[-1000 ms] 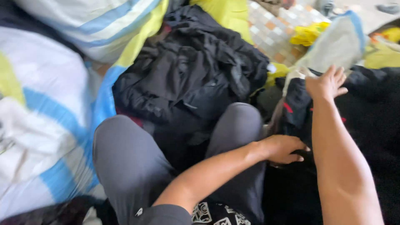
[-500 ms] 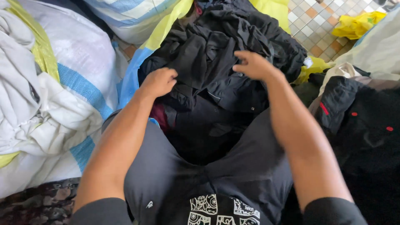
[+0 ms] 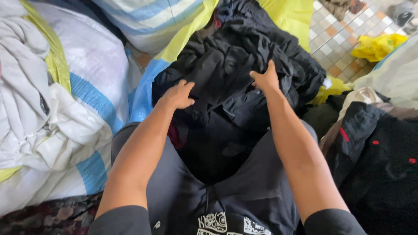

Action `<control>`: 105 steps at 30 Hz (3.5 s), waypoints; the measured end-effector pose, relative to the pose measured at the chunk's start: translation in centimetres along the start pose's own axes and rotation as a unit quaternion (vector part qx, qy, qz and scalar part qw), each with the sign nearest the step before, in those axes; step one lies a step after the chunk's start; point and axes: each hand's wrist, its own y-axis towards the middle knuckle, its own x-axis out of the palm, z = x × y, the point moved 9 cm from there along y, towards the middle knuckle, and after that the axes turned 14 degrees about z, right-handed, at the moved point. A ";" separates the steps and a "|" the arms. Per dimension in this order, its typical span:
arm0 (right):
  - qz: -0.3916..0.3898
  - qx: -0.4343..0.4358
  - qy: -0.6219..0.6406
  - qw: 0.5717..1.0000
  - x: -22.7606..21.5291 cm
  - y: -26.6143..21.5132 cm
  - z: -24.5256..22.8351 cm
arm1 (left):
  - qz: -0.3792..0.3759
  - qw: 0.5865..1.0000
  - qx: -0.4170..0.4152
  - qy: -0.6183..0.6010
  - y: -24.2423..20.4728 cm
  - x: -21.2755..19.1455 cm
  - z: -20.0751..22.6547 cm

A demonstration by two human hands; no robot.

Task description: The person is sitting on the floor, sorting through a large pile of clothes, picking up items one by one, unfolding them for inspection, and then placing them aside.

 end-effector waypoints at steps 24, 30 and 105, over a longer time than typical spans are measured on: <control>-0.377 -0.440 -0.007 0.815 13.5 -30.1 -9.9 | 0.087 0.976 -0.044 -0.194 -2.8 -6.2 3.2; -0.440 -0.473 -0.191 0.739 16.8 -34.5 -8.2 | 0.021 0.996 -0.063 -0.064 -3.0 -4.1 2.4; -0.085 -0.124 -0.254 0.955 -3.5 -5.5 -3.9 | 0.239 0.966 -0.034 0.088 -2.9 -7.0 0.1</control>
